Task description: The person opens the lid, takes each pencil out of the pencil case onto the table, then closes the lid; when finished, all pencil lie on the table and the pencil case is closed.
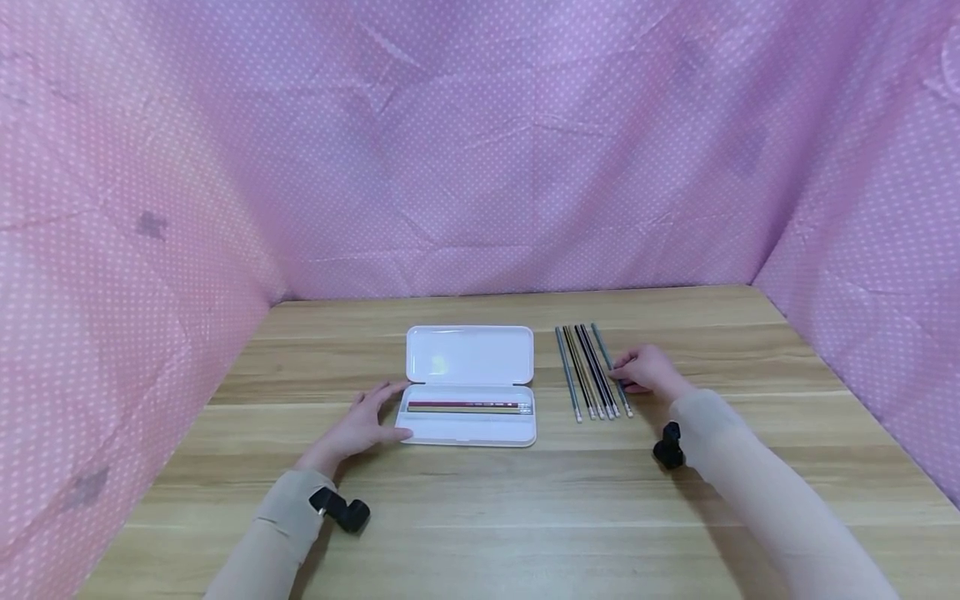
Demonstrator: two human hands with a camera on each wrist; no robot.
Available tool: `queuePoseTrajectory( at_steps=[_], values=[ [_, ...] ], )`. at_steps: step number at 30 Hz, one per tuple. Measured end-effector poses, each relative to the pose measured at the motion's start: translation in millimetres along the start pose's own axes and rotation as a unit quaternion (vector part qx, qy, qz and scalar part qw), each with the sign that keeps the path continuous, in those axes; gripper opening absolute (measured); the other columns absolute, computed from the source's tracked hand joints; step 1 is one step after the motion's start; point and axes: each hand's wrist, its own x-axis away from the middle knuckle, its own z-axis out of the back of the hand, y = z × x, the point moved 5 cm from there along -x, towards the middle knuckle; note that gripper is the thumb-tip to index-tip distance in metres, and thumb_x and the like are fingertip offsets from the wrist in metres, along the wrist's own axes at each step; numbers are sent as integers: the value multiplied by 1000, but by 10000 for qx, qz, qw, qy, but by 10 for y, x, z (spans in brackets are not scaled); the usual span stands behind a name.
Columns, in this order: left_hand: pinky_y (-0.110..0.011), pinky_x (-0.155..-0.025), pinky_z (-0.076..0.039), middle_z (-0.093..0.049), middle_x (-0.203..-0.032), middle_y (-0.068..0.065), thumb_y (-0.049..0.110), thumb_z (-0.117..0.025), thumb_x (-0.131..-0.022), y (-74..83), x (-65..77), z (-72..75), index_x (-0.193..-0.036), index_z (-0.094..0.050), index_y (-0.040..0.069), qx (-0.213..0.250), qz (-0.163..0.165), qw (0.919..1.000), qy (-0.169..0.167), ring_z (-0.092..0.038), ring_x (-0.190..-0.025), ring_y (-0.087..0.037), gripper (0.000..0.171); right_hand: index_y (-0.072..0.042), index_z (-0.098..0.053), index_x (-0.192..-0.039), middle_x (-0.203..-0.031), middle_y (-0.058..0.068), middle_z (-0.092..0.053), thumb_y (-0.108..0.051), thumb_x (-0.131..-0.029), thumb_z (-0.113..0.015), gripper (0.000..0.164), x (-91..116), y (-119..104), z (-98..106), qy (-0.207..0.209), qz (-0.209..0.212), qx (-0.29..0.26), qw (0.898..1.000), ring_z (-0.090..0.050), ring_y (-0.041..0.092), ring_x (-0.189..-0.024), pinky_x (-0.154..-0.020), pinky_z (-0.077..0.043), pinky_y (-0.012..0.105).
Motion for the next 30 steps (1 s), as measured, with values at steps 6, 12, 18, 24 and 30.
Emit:
queuePoseTrajectory(
  at_steps=[6,12,18,24,30],
  values=[
    [-66,-110,5,-16,-156,-22,39,-80,-72,-5,4,-3,-145,-37,21,-37,59,10000,-2,2,-142,-48,86,7,-57,-105,-98,14,-64,-6,-89,-63,22,-10,-5,-24,-115,-49,-119,9999,-63,15,-82,-69,-57,26],
    [-67,-110,5,-15,-156,-21,40,-80,-72,-24,-8,-3,-145,-37,22,26,120,9999,-9,4,-142,-48,86,7,-56,-106,-98,13,-63,-7,-90,-62,22,-20,-14,-37,-128,-74,-115,9998,-62,15,-81,-69,-57,26],
    [-69,-109,5,-12,-157,-21,41,-80,-71,-40,-25,-4,-145,-37,24,52,178,9998,-20,7,-141,-49,87,7,-55,-105,-98,12,-62,-6,-89,-62,22,0,-38,-55,-201,-40,-253,9995,-61,16,-83,-70,-57,27],
    [-66,-110,6,-16,-156,-21,40,-80,-72,-21,-18,0,-145,-38,23,-27,77,10000,10,3,-142,-47,86,7,-54,-106,-99,13,-62,-6,-90,-61,21,12,-55,-57,-244,-51,-207,9995,-61,18,-85,-71,-57,27],
    [-68,-109,6,-12,-157,-21,41,-80,-71,-17,-8,2,-145,-37,24,41,148,9999,-31,6,-141,-49,86,7,-55,-105,-100,13,-62,-5,-90,-61,21,8,-66,-54,-246,-58,-147,9996,-61,19,-86,-71,-57,28]
  ],
)
